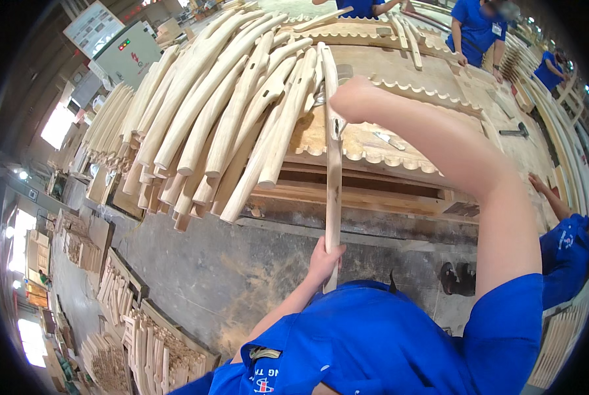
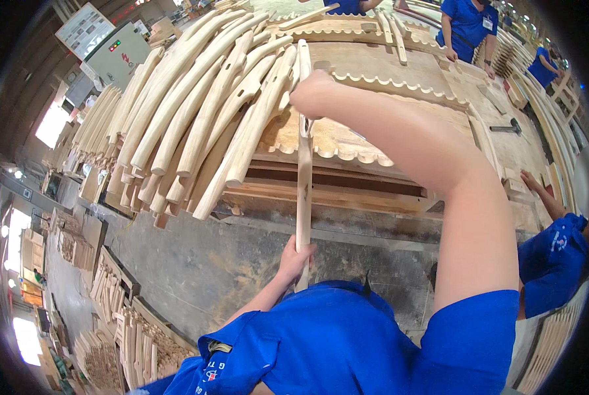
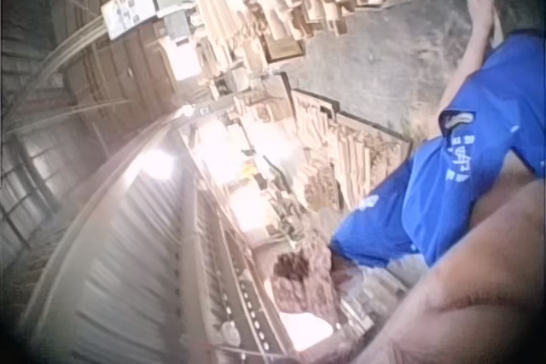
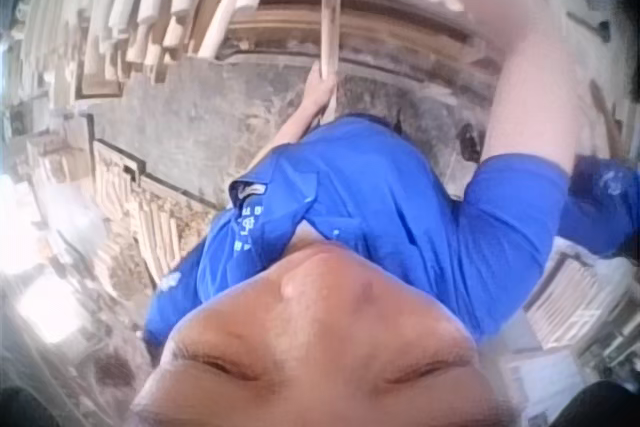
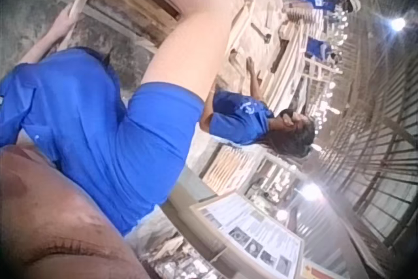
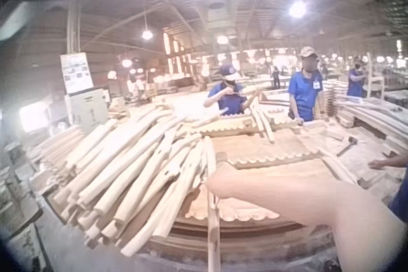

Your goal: The person applies glue to the ends of wooden chair legs using a small brush and container. They repeatedly dip the brush into the container and coat the leg ends, then place the legs aside. The person also refills the glue container from a larger jug.

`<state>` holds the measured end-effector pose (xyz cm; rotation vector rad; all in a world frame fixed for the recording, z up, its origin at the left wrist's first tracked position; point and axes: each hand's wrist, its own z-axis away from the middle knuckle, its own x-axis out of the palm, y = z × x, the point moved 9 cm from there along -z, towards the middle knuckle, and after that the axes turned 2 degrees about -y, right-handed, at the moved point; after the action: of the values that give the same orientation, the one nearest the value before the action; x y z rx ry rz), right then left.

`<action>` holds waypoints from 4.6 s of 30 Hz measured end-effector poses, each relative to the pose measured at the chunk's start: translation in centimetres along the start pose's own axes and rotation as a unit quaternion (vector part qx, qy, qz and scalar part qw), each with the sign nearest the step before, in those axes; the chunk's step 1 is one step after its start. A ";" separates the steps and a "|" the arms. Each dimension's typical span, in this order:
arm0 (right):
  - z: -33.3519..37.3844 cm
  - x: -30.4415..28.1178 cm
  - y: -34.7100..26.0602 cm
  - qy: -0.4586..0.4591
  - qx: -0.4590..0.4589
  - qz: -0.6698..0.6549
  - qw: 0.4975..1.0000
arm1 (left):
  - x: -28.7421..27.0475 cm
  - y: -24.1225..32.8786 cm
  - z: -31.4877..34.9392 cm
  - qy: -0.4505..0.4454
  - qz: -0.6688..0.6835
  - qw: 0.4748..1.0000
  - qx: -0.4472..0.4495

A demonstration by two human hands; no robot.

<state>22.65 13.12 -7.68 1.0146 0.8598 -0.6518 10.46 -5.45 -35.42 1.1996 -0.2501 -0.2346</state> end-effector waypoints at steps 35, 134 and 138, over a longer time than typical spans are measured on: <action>2.5 15.1 5.7 0.394 0.157 -0.475 0.772 | 0.6 -0.7 -0.3 -0.040 0.039 0.998 -0.020; 9.1 14.4 3.7 0.517 0.174 -0.373 0.751 | 0.7 -3.8 -1.4 -0.094 0.151 0.982 -0.066; 9.1 15.5 4.1 0.541 0.194 -0.406 0.711 | 0.6 -3.7 -1.2 -0.086 0.149 0.983 -0.069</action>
<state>36.70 5.27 -16.59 1.3962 2.3838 -0.9933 11.25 -5.87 -39.25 0.9907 -0.5513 -0.0915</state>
